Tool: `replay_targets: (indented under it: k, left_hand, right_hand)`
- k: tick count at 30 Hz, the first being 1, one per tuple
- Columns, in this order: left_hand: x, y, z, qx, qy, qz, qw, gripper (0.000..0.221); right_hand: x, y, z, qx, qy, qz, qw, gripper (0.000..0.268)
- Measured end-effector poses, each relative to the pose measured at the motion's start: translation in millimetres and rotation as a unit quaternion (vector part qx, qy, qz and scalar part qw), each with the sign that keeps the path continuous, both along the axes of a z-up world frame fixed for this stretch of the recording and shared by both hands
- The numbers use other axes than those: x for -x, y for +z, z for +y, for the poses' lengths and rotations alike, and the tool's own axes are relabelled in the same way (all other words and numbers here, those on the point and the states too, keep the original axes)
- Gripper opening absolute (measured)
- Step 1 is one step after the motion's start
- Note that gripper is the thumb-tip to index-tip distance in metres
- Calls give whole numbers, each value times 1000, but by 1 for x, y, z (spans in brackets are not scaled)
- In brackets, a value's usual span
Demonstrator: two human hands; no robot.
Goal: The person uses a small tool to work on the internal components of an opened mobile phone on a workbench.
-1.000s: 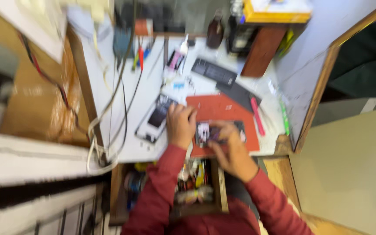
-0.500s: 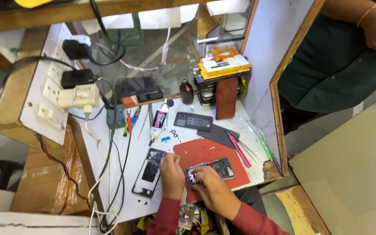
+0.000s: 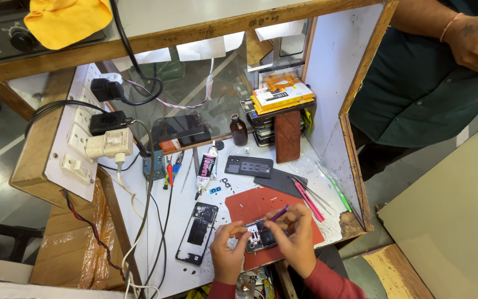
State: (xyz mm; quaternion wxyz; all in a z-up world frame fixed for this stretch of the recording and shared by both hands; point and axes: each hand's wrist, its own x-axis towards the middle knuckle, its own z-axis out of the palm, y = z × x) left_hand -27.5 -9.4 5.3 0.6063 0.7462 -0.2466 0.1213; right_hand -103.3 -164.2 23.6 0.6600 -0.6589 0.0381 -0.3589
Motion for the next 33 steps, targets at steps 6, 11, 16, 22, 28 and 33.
replay_targets:
  k: [6,11,16,22,28,33]
  left_hand:
    - [7,9,-5,16,-60,65,996,35]
    - [9,14,-1,-17,-66,-17,998,37]
    - [11,14,-2,-25,-65,-13,997,40]
    - [11,5,-2,-12,-82,-43,996,42]
    - [7,-6,-1,-39,-90,-90,991,41]
    - [1,3,11,-152,-82,-110,979,96]
  right_hand:
    - [0,-8,-2,-55,47,-20,997,57]
    - [7,-3,0,-8,21,-5,1000,55]
    - [13,3,1,46,20,10,999,56]
    - [16,6,2,133,19,11,991,58]
    - [15,1,2,137,15,24,990,61]
    - [16,-12,-7,127,11,0,992,59]
